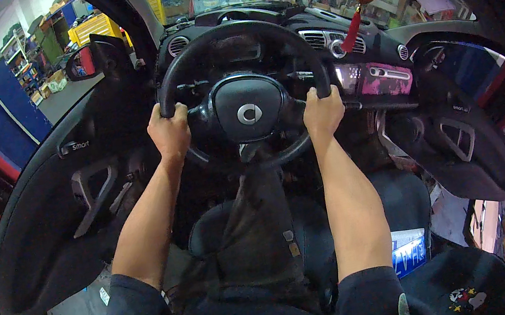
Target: The person repeatedly removes and reinstalls a car steering wheel in a workshop. They detach the wheel from the steering column, then align and reattach it, repeating this cycle multiple times.
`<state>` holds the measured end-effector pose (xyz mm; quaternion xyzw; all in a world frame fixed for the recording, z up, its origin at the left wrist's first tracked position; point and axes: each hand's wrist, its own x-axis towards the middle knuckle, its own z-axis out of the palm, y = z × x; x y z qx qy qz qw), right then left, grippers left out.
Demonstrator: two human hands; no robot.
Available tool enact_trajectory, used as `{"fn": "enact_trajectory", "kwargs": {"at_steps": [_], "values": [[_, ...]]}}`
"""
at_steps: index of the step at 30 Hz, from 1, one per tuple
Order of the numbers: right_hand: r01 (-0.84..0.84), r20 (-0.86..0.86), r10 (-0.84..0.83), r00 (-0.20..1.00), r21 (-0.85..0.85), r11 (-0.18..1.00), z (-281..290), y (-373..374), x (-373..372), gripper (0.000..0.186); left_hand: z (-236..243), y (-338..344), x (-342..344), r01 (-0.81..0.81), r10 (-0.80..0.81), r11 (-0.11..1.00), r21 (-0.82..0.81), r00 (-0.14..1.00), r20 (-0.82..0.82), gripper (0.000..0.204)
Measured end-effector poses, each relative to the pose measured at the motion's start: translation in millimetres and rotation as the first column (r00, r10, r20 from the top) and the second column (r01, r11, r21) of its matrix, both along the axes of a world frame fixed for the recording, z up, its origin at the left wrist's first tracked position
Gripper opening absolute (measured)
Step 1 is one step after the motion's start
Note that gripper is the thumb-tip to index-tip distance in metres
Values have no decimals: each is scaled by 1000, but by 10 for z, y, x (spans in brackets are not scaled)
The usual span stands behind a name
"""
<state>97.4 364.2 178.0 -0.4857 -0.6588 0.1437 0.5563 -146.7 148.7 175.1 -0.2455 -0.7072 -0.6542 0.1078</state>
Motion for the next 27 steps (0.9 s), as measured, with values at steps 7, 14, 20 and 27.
{"fn": "enact_trajectory", "kwargs": {"at_steps": [7, 14, 20, 27], "values": [[22, -30, -21, 999, 23, 999, 12, -53, -10, 26, 62, 8, -51, -32, 33, 999, -42, 999, 6, 29], [18, -6, -18, 1000, 24, 1000, 35, -58, -17, 29, 42, -7, -31, 15, -13, 999, -35, 998, 55, 27], [-67, -54, 68, 996, 19, 998, -2, 7, 24, 30, 62, -13, -22, 18, -16, 999, -28, 999, 37, 26], [-156, -98, 155, 983, -1, 988, 37, -49, 89, 24, 64, -55, -11, 53, -53, 998, 17, 997, 52, 24]]}}
